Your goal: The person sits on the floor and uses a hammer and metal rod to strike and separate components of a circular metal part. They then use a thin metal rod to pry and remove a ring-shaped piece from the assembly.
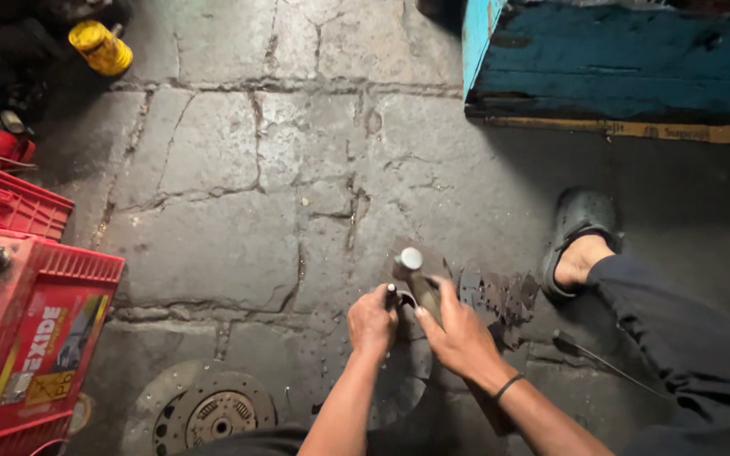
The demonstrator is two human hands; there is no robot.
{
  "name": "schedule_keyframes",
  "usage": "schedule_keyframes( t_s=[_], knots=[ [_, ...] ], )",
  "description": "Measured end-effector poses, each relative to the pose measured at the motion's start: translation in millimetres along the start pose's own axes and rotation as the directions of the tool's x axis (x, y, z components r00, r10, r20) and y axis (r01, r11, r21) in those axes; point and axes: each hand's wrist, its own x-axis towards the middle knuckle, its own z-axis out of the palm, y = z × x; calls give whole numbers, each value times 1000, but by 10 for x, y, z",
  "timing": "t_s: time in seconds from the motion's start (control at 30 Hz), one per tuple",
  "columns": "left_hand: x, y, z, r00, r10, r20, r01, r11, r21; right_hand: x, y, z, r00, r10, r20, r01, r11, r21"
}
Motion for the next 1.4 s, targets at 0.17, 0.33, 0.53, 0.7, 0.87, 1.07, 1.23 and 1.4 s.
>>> schedule_keyframes(
  t_s=[0.17,0.33,0.53,0.7,0.87,1.07,1.23,1.4],
  knots=[
    [-6,-82,62,998,54,-14,-54,998,-17,-95,-135,-6,986,-164,-17,164,986,0],
    [-50,-130,108,999,48,10,-47,999,-13,-165,-79,83,991,-40,126,56,991,-124],
    [-7,27,-53,997,69,43,-67,997,-37,-127,-45,94,995,-32,96,42,994,-101],
    [69,120,-156,990,97,102,-105,991,79,-109,-10,71,996,-27,87,33,997,-69],
    [154,60,-152,942,34,334,-127,957,262,-92,140,142,988,-8,154,23,995,-95],
    [94,-17,-123,962,-59,266,51,998,39,38,256,156,980,-196,30,178,936,304],
    [75,-33,-72,958,-158,239,160,987,8,-4,200,-142,914,291,283,-403,569,717],
    [80,-11,-62,967,-144,209,156,987,-41,-46,96,-332,909,253,330,-404,344,848]
  ],
)
